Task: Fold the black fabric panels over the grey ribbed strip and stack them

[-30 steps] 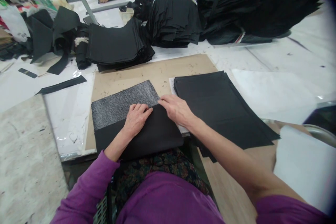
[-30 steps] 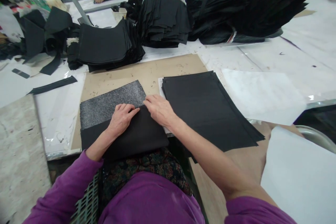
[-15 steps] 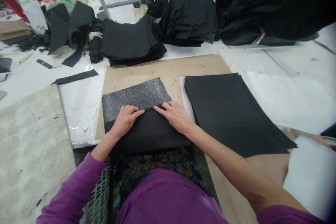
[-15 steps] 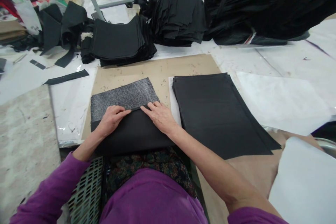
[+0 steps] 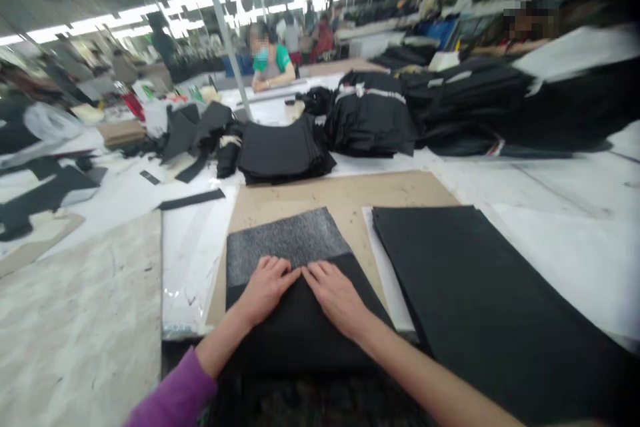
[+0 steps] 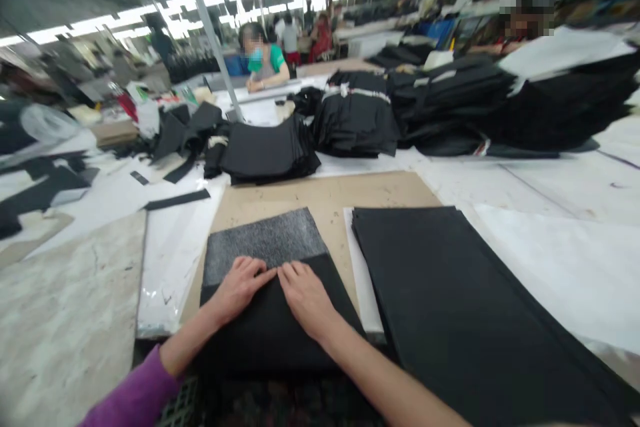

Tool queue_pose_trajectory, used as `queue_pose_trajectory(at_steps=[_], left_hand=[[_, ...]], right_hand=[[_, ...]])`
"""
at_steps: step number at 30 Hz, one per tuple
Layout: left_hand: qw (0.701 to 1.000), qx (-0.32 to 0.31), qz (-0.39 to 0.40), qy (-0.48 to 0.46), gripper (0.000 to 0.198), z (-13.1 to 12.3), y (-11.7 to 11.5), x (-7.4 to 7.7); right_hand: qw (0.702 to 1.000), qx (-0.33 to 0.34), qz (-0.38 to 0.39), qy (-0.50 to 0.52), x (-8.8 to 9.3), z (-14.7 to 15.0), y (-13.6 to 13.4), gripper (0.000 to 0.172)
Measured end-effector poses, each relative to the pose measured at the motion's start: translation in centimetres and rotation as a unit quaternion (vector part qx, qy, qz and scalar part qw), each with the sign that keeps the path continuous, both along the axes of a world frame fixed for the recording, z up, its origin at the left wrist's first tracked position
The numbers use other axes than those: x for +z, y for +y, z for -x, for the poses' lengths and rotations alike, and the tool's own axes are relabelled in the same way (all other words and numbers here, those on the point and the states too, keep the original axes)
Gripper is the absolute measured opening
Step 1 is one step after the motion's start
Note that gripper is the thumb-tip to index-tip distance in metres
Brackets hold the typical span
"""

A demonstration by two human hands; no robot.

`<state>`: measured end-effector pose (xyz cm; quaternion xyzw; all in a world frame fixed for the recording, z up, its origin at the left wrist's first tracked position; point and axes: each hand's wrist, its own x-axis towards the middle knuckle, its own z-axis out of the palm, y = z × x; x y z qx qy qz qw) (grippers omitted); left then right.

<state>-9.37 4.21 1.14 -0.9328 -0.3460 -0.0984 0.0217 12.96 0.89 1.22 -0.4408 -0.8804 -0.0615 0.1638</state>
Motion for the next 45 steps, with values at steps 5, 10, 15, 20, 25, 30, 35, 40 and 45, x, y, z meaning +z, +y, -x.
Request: queue_pose_trajectory(at_steps=[5, 10, 15, 20, 25, 30, 35, 40, 45], left_hand=[[0.999, 0.032, -0.004, -0.030, 0.035, 0.9, 0.6, -1.3], [0.993, 0.062, 0.048, -0.088, 0.029, 3.7, -0.3, -1.0], [0.992, 0.076, 0.043, -0.095, 0.030, 5.6, -1.1, -0.9], [0.997, 0.059, 0.003, -0.055, 0.029, 6.0, -0.9, -1.0], [0.997, 0.050, 0.016, -0.049, 0.033, 6.5, -0.8, -1.0], [0.997, 0.034, 0.022, -0.067, 0.035, 7.2, -0.4, -2.3], [1.000, 0.012, -0.001, -0.023, 0.035, 7.2, -0.3, -2.2], [0.999, -0.004, -0.023, 0.023, 0.034, 6.8, -0.6, -0.9], [0.998, -0.017, -0.031, 0.053, 0.034, 6.5, -0.6, -0.2]], right_hand=[[0.997, -0.010, -0.057, 0.050, -2.9, 0.7, 1.0, 0.052], [0.997, -0.008, -0.075, 0.028, -2.3, 0.5, 1.0, 0.062], [0.996, 0.000, -0.092, 0.001, -2.0, 0.7, 0.9, 0.063], [0.992, 0.030, -0.122, 0.020, -2.6, 0.7, 1.8, 0.070], [0.999, 0.037, -0.029, -0.026, -1.0, 0.8, 1.5, 0.066], [0.995, 0.026, 0.064, -0.065, -0.1, 1.0, 1.2, 0.058], [0.993, 0.021, 0.076, -0.084, -0.2, 1.2, 1.0, 0.053], [0.994, 0.022, 0.058, -0.094, 0.1, 1.4, 0.9, 0.049], [0.996, 0.034, 0.047, -0.073, -0.1, 3.9, 0.7, 0.041]])
